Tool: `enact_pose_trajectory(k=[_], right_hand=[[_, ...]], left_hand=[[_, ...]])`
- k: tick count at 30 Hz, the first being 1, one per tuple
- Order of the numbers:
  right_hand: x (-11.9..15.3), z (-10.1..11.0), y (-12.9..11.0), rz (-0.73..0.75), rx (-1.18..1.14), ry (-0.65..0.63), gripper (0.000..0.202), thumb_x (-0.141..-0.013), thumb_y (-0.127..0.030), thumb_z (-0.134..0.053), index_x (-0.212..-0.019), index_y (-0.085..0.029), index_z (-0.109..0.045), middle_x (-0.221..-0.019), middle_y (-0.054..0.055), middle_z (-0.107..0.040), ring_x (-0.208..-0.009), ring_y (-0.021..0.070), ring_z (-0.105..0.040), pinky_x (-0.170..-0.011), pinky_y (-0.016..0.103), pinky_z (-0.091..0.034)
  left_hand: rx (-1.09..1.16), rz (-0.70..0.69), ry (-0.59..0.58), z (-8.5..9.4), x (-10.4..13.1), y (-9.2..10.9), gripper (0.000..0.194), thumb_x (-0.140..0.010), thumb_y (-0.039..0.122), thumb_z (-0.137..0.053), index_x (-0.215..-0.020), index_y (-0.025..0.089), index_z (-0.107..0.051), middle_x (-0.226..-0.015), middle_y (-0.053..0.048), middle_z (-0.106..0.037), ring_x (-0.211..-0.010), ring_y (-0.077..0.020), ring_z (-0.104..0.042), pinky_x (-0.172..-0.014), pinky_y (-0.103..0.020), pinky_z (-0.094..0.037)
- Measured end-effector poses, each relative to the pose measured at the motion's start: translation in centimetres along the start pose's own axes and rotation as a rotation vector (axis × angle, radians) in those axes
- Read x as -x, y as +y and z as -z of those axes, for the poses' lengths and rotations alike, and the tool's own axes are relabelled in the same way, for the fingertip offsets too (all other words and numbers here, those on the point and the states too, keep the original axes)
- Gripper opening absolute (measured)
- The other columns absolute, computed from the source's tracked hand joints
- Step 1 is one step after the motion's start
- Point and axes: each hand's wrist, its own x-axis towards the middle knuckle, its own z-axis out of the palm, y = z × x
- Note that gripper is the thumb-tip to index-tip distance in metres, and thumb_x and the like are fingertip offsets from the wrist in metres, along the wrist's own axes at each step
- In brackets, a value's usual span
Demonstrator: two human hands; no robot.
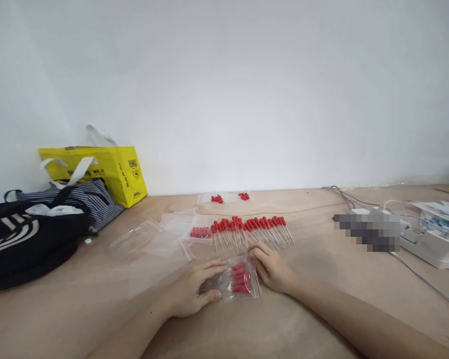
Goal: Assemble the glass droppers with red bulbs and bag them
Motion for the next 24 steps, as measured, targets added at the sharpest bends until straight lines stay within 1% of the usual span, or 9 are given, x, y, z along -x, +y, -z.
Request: enact_pose_trajectory(k=[3,5,7,10,13,15,18,21,24], right_hand=[[-0.3,-0.2,-0.4,0.057,-0.004,-0.016,0.017,-0.083,-0.01,-0.031,-0.088,-0.019,-0.044,-0.093,0.007,-0.053,-0.083,0.0143,-0.052,-0.07,0.026,-0.043],[-0.4,-0.4,-0.5,0.09,-0.043,-0.021,0.015,-0.084,-0.011,-0.03,-0.088,-0.019,-0.043,-0.092,0.007,-0.054,-0.082,0.0137,-0.052,-0.07,0.025,-0.043],[-0.6,-0.7,-0.7,0.099,-0.094,-0.034,0.013,-0.085,-0.014,-0.032,-0.085,-0.019,-0.043,-0.086,0.005,-0.056,-0.076,0.0123,-0.053,-0.067,0.023,-0.043],[-0.9,-0.9,-1.2,0.075,-0.141,-0.057,0.011,-0.085,-0.019,-0.037,-0.081,-0.02,-0.047,-0.075,0.003,-0.057,-0.07,0.0113,-0.053,-0.063,0.021,-0.043],[-1.3,-0.8,-1.7,0.058,-0.165,-0.072,0.009,-0.083,-0.022,-0.042,-0.081,-0.019,-0.051,-0.078,0.003,-0.058,-0.073,0.012,-0.055,-0.064,0.021,-0.044],[-1.6,-0.8,-2.0,0.066,-0.182,-0.092,0.01,-0.079,-0.018,-0.044,-0.085,-0.019,-0.052,-0.083,0.005,-0.059,-0.077,0.0128,-0.055,-0.067,0.023,-0.045],[-2.0,-1.2,-2.4,0.138,-0.216,-0.134,0.028,-0.068,-0.008,-0.042,-0.093,-0.018,-0.052,-0.093,0.006,-0.058,-0.085,0.0142,-0.055,-0.073,0.026,-0.045],[-2.4,-2.0,-2.7,0.232,-0.227,-0.184,0.041,-0.061,-0.004,-0.04,-0.098,-0.017,-0.052,-0.101,0.008,-0.055,-0.092,0.0147,-0.053,-0.077,0.025,-0.045],[-2.7,-2.8,-2.9,0.221,-0.188,-0.167,0.034,-0.065,-0.006,-0.04,-0.095,-0.017,-0.053,-0.098,0.007,-0.055,-0.09,0.0139,-0.054,-0.076,0.023,-0.045]], left_hand=[[0.0,-0.003,0.035,0.1,0.1,-1.1,0.044,-0.076,0.023,-0.053,-0.119,0.027,-0.046,-0.126,-0.005,-0.046,-0.115,-0.0233,-0.042,-0.094,-0.043,-0.035],[-0.019,-0.025,0.126,0.0,0.0,-2.0,0.039,-0.076,0.018,-0.052,-0.114,0.024,-0.051,-0.122,-0.006,-0.05,-0.113,-0.0227,-0.044,-0.094,-0.042,-0.037],[-0.049,-0.066,0.239,-0.2,-0.1,-2.7,0.033,-0.076,0.016,-0.05,-0.108,0.021,-0.055,-0.116,-0.007,-0.054,-0.108,-0.022,-0.048,-0.091,-0.041,-0.038],[-0.064,-0.153,0.334,-0.6,-0.2,-2.6,0.028,-0.077,0.014,-0.047,-0.103,0.02,-0.057,-0.103,-0.006,-0.058,-0.097,-0.0193,-0.053,-0.085,-0.037,-0.043],[-0.031,-0.229,0.333,-0.8,-0.2,-1.6,0.023,-0.08,0.017,-0.047,-0.099,0.021,-0.057,-0.095,-0.005,-0.059,-0.087,-0.0169,-0.055,-0.078,-0.032,-0.045],[0.0,-0.293,0.307,-0.9,-0.2,-1.0,0.019,-0.079,0.023,-0.05,-0.096,0.022,-0.058,-0.091,-0.005,-0.06,-0.086,-0.0171,-0.055,-0.076,-0.031,-0.045],[0.026,-0.366,0.283,-1.1,-0.2,-0.5,0.024,-0.073,0.035,-0.057,-0.092,0.02,-0.058,-0.088,-0.005,-0.059,-0.085,-0.0191,-0.054,-0.075,-0.031,-0.044],[0.019,-0.344,0.278,-1.0,-0.2,-0.4,0.025,-0.071,0.039,-0.058,-0.086,0.019,-0.057,-0.087,-0.006,-0.058,-0.081,-0.0189,-0.053,-0.073,-0.031,-0.043],[0.002,-0.301,0.27,-0.7,-0.2,-0.4,0.017,-0.073,0.035,-0.056,-0.079,0.019,-0.056,-0.084,-0.005,-0.058,-0.077,-0.0174,-0.053,-0.07,-0.03,-0.043]])
